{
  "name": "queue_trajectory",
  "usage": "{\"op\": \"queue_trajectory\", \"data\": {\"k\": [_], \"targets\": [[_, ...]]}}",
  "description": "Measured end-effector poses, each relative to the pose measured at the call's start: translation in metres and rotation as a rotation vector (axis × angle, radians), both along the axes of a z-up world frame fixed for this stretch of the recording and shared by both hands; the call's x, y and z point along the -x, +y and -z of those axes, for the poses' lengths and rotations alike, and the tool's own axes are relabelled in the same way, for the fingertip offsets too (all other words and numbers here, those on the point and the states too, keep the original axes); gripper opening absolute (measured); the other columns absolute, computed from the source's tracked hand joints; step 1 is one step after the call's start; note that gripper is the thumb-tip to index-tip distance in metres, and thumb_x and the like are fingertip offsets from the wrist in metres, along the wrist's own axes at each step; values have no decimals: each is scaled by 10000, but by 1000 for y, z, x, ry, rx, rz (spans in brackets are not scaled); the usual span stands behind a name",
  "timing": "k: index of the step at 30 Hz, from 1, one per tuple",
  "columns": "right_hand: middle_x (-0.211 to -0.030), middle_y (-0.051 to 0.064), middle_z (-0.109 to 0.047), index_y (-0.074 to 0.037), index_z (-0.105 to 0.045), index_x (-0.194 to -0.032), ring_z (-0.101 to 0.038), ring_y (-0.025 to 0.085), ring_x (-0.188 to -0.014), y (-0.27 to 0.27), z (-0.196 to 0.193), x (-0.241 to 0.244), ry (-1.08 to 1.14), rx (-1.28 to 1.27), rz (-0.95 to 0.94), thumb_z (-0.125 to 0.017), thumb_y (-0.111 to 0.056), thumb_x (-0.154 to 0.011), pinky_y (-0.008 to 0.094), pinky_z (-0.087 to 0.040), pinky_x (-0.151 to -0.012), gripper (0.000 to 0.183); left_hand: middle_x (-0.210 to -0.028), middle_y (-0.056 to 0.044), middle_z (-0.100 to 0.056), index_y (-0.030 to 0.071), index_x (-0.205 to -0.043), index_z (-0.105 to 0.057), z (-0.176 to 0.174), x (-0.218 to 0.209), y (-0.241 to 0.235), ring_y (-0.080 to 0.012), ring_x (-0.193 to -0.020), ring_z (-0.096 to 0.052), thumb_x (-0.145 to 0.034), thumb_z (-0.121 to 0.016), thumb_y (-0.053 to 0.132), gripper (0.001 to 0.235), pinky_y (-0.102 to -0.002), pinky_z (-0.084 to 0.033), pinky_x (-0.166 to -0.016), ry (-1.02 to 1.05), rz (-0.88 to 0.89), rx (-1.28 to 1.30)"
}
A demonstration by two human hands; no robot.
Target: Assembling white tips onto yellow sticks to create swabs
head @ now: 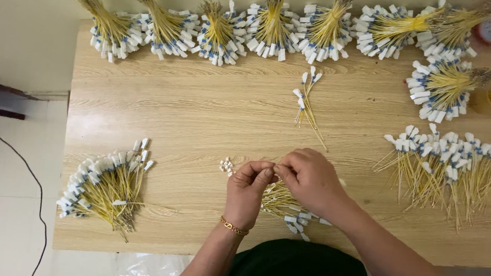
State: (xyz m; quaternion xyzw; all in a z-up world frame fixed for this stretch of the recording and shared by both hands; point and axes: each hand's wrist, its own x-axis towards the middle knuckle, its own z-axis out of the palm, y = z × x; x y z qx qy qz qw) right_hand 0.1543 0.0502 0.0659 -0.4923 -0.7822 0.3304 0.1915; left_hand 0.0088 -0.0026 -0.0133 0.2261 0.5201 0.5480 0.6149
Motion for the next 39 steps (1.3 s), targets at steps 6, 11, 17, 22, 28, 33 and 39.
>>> {"op": "queue_trajectory", "data": {"k": [6,11,17,22,28,33,39], "targets": [[-809,247,-634,-19,-666,-880,-610,447,-849,25,95,-28,-25,245,75,-609,-224,-890,504,-475,-746,213,-785,-74,-659,9,-938,-703,49,4,-9,-163,-728,-633,-893,-670,68,82,-302,-549,-688,302,164,106],[-888,120,-666,-141,-695,-891,-639,317,-841,71,113,-55,-270,247,358,-630,-303,-869,441,-474,-721,176,-851,-30,-735,146,-884,-756,76,11,-24,-158,-780,-687,-821,-687,181,100,-297,-552,-710,752,315,126],[-932,54,-671,-207,-726,-887,-631,281,-841,120,135,-47,-459,281,439,-566,-331,-836,446,-461,-645,208,-916,-24,-651,193,-938,-744,57,14,-9,-144,-720,-664,-808,-680,222,148,-304,-530,-700,910,309,75],[-857,49,-672,-169,-681,-789,-635,281,-772,128,135,-42,-577,286,368,-532,-328,-869,445,-458,-605,232,-899,-31,-671,163,-923,-730,44,16,7,-136,-662,-633,-828,-685,192,110,-298,-528,-646,890,296,-14],[-816,156,-672,-106,-708,-890,-677,351,-871,99,74,-37,-304,41,280,-623,-318,-833,466,-543,-737,236,-938,-170,-722,54,-1121,-704,5,6,36,-243,-829,-695,-893,-663,221,285,-361,-552,-731,541,229,128],[-740,130,-685,-9,-707,-869,-617,204,-738,52,8,-16,306,435,182,-665,-146,-847,354,-521,-695,145,-1045,-77,-673,4,-1214,-624,-30,-7,56,-136,-897,-601,-924,-632,218,360,-237,-506,-767,93,99,26],[-758,88,-657,-16,-691,-894,-573,152,-786,24,-7,-12,390,426,152,-669,-123,-846,332,-511,-702,119,-929,-108,-729,5,-978,-703,12,-10,47,-151,-792,-693,-906,-680,134,149,-255,-567,-719,-97,45,2]]}}
